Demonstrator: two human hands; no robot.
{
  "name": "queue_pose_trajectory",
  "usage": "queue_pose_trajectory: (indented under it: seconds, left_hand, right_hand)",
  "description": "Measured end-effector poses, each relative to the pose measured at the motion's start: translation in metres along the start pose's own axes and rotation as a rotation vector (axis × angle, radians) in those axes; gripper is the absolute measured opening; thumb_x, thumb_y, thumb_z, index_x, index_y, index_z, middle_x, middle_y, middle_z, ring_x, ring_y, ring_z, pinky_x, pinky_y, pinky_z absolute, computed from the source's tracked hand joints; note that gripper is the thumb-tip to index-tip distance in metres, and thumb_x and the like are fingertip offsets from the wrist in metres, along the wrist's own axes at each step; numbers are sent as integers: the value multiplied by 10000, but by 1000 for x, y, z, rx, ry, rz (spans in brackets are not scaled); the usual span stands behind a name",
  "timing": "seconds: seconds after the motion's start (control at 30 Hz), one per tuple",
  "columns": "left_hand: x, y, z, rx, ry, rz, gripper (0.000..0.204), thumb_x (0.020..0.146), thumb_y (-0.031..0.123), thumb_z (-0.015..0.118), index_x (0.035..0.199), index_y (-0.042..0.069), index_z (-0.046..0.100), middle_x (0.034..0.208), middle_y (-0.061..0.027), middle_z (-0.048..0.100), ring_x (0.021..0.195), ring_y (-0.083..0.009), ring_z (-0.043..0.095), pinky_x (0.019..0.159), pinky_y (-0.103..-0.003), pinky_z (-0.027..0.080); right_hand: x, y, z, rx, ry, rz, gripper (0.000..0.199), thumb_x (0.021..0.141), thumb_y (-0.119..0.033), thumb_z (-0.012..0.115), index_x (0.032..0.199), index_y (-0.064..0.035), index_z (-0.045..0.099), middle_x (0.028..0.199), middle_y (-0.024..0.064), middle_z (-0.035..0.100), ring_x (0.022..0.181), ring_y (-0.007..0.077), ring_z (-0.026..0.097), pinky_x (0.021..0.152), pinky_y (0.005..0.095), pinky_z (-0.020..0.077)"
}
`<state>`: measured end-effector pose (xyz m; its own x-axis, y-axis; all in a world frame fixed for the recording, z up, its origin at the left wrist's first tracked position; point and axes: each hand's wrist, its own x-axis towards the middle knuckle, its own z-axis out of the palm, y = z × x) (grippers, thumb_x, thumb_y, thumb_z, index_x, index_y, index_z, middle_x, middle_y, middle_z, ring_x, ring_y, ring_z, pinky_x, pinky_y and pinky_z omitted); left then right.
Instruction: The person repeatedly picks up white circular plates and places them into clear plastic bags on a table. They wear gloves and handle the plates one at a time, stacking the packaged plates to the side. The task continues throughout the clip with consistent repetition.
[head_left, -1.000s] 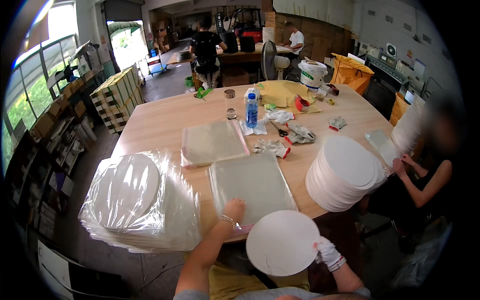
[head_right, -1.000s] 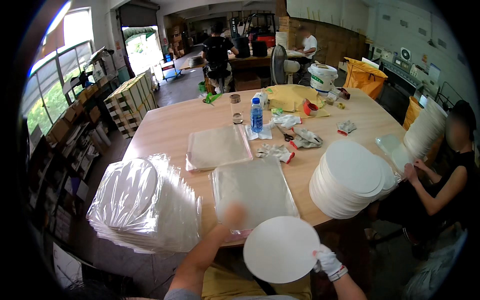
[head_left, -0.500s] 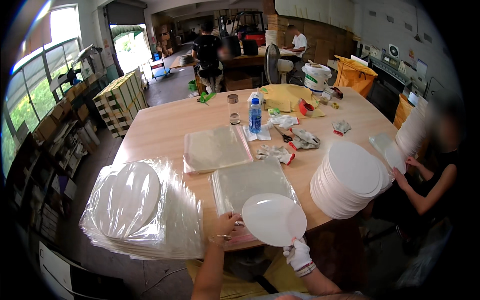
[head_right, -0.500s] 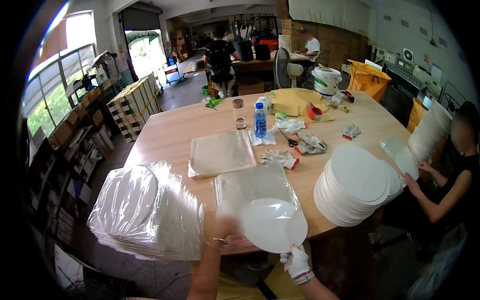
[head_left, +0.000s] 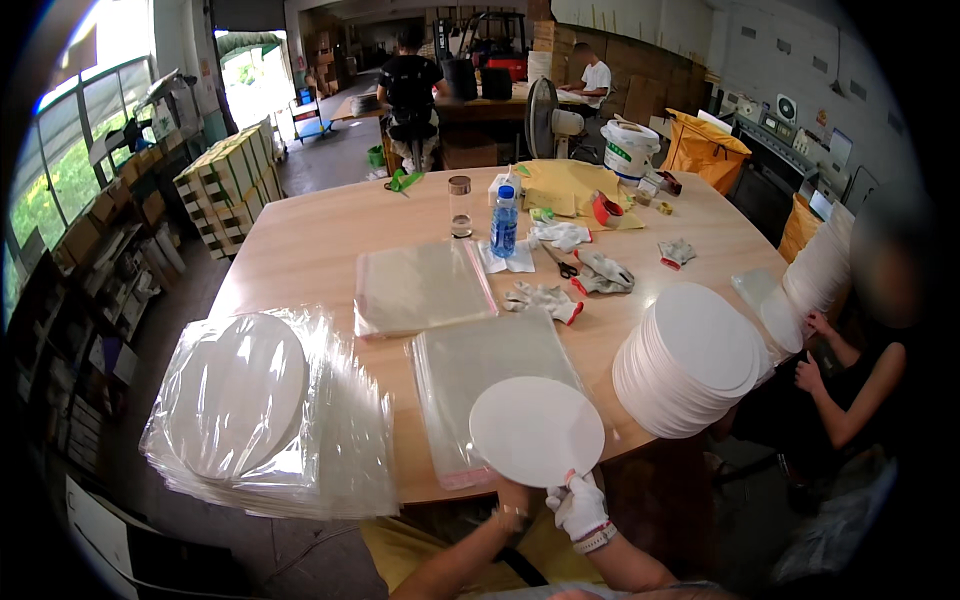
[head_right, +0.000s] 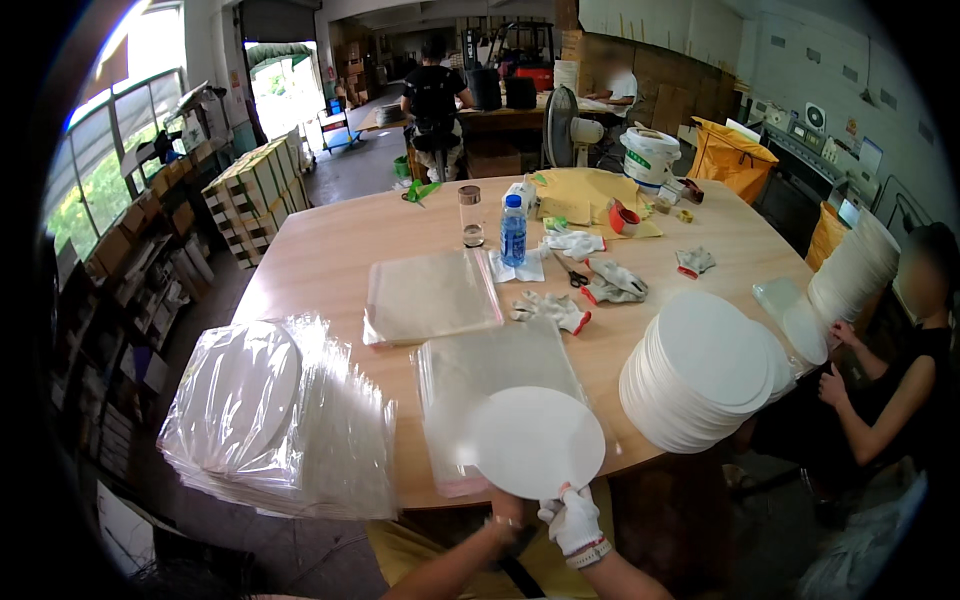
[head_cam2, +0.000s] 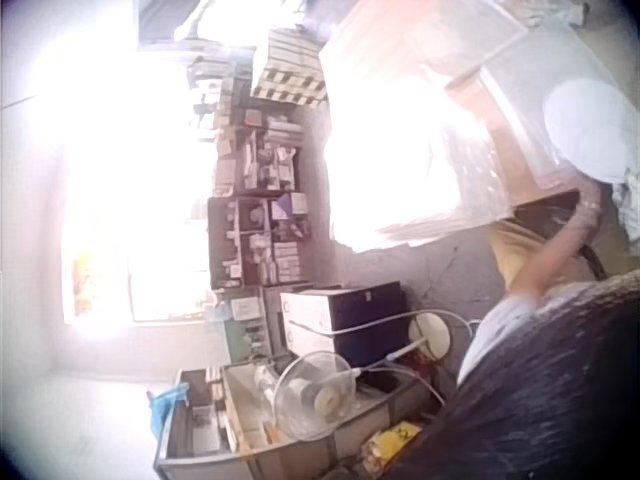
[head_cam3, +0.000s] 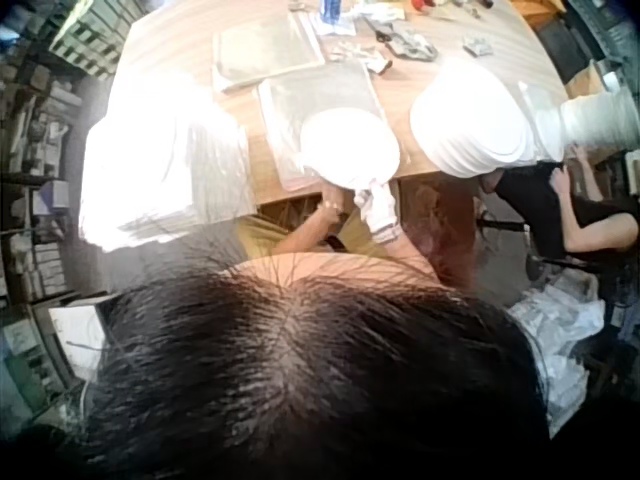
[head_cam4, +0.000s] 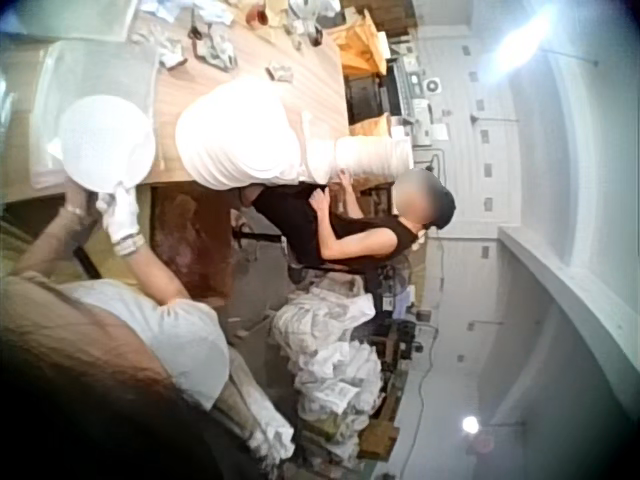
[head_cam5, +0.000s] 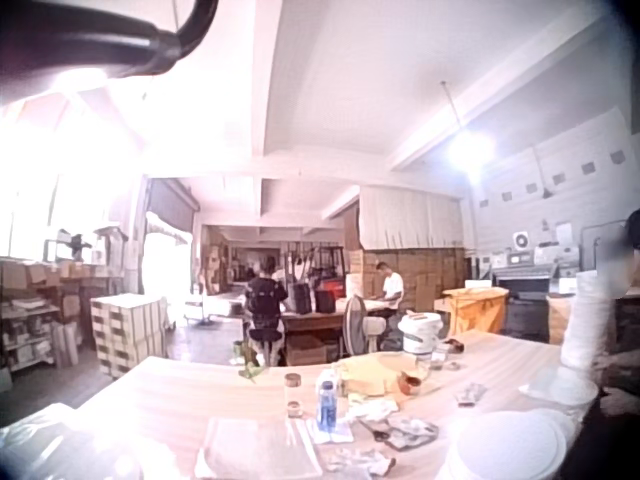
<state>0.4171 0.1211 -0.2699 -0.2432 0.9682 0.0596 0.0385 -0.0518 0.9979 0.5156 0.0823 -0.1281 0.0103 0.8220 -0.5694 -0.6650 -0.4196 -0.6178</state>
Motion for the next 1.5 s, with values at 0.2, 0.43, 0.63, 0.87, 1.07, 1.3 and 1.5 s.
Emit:
queue_pose_trajectory:
  seconds: [0.2, 0.43, 0.63, 0.87, 1.07, 1.3, 1.5]
  left_hand:
    - [-80, -38, -3, -588, 106, -444, 186, 903, 97, 498, 1065, 12, 530, 975, -72, 606, 858, -158, 586, 738, -281, 497]
    - [-70, -23, -11, -727, 45, -551, 214, 898, 160, 537, 1075, 41, 533, 936, -52, 622, 800, -155, 613, 690, -280, 519]
    - [-84, -19, -27, -800, -39, -587, 280, 899, 171, 535, 1140, 30, 506, 1062, -81, 584, 913, -200, 607, 779, -319, 507]
    - [-91, 2, -67, -572, -177, -705, 358, 886, 151, 552, 1204, 17, 460, 1201, -93, 517, 1023, -217, 574, 811, -312, 488]
    - [-82, 53, -96, -445, -69, -537, 611, 847, 253, 603, 1339, 51, 304, 1316, -91, 422, 1151, -205, 478, 859, -313, 443]
    - [-63, 59, -121, -364, -155, -745, 484, 938, 403, 393, 1125, -21, 534, 1131, -123, 589, 961, -214, 610, 782, -294, 455]
    - [-79, 51, -132, -437, -154, -725, 469, 941, 408, 379, 1129, 16, 556, 1161, -83, 579, 1029, -189, 575, 813, -314, 459]
  right_hand:
    - [16, 29, -13, -52, 54, 45, 101, 905, -145, 433, 1000, -145, 467, 905, 68, 554, 718, 247, 595, 593, 389, 509]
    - [56, 37, -20, 200, -221, 41, 152, 904, -134, 381, 974, -22, 454, 1042, 174, 530, 1016, 390, 542, 835, 538, 468]
    - [66, 43, -26, 274, -354, 75, 409, 905, -140, 367, 1282, 15, 336, 1251, 193, 435, 1164, 355, 438, 970, 477, 378]
    - [50, 38, -19, 303, -557, 63, 415, 866, -108, 427, 1252, 21, 349, 1281, 184, 411, 1180, 331, 415, 976, 452, 360]
    - [40, 16, -54, 137, -725, 405, 303, 888, -118, 421, 1163, 11, 418, 1100, 124, 525, 1050, 249, 517, 883, 354, 438]
    - [74, -59, -74, -1675, 70, -1021, 164, 814, -106, 517, 938, -15, 575, 875, 161, 625, 794, 285, 610, 681, 353, 487]
    - [25, -18, -15, -1406, -298, -1131, 78, 736, -103, 598, 798, -62, 573, 803, 123, 550, 720, 312, 553, 637, 373, 461]
